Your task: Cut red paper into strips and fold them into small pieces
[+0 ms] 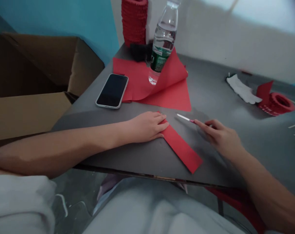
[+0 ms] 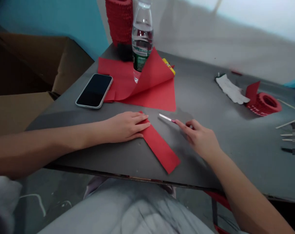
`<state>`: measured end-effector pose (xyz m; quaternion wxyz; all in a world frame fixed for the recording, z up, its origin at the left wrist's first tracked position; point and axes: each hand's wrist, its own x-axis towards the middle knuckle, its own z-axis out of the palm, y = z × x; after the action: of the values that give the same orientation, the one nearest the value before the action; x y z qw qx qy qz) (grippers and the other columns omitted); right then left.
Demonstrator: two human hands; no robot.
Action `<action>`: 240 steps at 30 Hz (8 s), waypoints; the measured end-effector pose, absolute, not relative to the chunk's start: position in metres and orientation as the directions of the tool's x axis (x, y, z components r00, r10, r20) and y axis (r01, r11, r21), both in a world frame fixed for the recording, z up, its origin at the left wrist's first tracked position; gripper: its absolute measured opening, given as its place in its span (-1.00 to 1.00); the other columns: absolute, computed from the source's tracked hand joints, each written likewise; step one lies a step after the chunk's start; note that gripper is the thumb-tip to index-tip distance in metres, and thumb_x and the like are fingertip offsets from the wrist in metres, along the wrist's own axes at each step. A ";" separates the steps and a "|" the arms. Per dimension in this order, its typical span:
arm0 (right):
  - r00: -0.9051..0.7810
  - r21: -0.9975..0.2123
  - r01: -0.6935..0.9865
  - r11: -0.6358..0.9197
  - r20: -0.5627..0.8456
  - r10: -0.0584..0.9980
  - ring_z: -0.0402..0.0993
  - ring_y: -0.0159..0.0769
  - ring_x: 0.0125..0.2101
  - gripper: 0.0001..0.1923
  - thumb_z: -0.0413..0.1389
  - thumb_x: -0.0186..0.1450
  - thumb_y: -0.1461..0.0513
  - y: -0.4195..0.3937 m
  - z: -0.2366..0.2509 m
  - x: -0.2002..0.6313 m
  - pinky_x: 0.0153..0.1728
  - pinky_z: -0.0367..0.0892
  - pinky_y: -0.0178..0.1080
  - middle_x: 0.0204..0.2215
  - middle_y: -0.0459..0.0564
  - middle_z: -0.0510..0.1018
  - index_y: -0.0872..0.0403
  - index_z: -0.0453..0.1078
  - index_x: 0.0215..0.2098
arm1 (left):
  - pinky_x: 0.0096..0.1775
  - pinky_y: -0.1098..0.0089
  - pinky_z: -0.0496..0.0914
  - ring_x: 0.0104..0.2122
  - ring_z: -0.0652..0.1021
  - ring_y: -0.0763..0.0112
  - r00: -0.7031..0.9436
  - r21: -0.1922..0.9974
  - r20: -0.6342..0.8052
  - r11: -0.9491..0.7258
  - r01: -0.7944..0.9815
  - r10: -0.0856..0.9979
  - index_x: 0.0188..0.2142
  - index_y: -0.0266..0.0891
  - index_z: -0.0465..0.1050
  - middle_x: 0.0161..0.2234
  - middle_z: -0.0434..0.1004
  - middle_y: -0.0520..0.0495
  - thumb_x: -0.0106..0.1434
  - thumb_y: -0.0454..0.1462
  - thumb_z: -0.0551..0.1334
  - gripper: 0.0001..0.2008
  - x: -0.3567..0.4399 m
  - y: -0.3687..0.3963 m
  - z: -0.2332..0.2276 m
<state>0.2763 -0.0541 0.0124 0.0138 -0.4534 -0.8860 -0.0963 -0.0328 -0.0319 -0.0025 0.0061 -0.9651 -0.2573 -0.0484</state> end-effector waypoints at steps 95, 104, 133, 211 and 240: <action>-0.330 -0.188 0.868 0.460 0.473 0.817 0.37 -0.49 -0.46 -0.53 0.00 0.21 0.40 -0.182 -0.022 0.202 -0.48 0.20 -0.41 -0.30 -0.05 0.45 -0.05 0.38 0.05 | -0.20 0.34 0.45 -0.34 0.53 0.43 0.146 0.968 -0.250 0.249 0.022 0.957 -0.20 -0.30 0.45 -0.31 0.52 -0.06 0.08 -0.31 0.31 -0.75 -0.014 -0.045 -0.005; -0.381 -0.171 0.840 0.516 0.492 0.783 0.36 -0.49 -0.46 -0.55 0.00 0.24 0.38 -0.174 -0.018 0.190 -0.47 0.19 -0.41 -0.33 -0.05 0.46 -0.06 0.38 0.05 | -0.22 0.36 0.45 -0.33 0.53 0.42 0.139 0.971 -0.237 0.236 0.019 0.962 -0.21 -0.30 0.45 -0.31 0.51 -0.05 0.08 -0.32 0.31 -0.76 -0.013 -0.046 -0.005; -0.390 -0.199 0.830 0.521 0.460 0.797 0.35 -0.48 -0.47 -0.57 -0.02 0.25 0.36 -0.174 -0.018 0.187 -0.48 0.18 -0.39 -0.31 -0.04 0.43 -0.04 0.38 0.05 | -0.31 0.42 0.44 -0.41 0.50 0.48 0.151 0.968 -0.244 0.250 -0.023 0.958 -0.22 -0.33 0.46 -0.34 0.50 -0.05 0.06 -0.33 0.32 -0.75 -0.014 -0.045 -0.005; -0.427 -0.135 0.870 0.473 0.271 0.863 0.29 -0.35 -0.36 -0.61 -0.07 0.32 0.34 -0.169 -0.009 0.220 -0.40 0.22 -0.32 -0.30 0.02 0.43 -0.02 0.37 0.06 | -0.18 0.31 0.37 -0.23 0.48 0.25 0.829 0.065 0.176 -0.847 0.527 0.530 -0.36 -0.29 0.51 -0.25 0.49 -0.21 0.33 -0.22 -0.01 -0.66 -0.010 -0.075 0.016; -0.559 -0.102 0.800 0.592 0.234 0.796 0.34 -0.34 -0.35 -0.60 -0.05 0.28 0.37 -0.166 -0.004 0.250 -0.41 0.28 -0.32 -0.29 0.03 0.41 0.03 0.38 0.05 | 0.15 0.05 0.07 0.19 0.20 -0.01 0.823 0.121 0.043 -0.821 0.558 0.566 0.18 -0.30 0.20 0.22 0.11 -0.33 0.32 -0.01 -0.01 -0.45 -0.032 -0.081 -0.008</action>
<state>0.2495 -0.1663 -0.0045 0.1287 -0.4518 -0.8827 -0.0080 -0.0321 -0.0812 -0.0082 -0.0518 -0.9534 -0.2948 -0.0383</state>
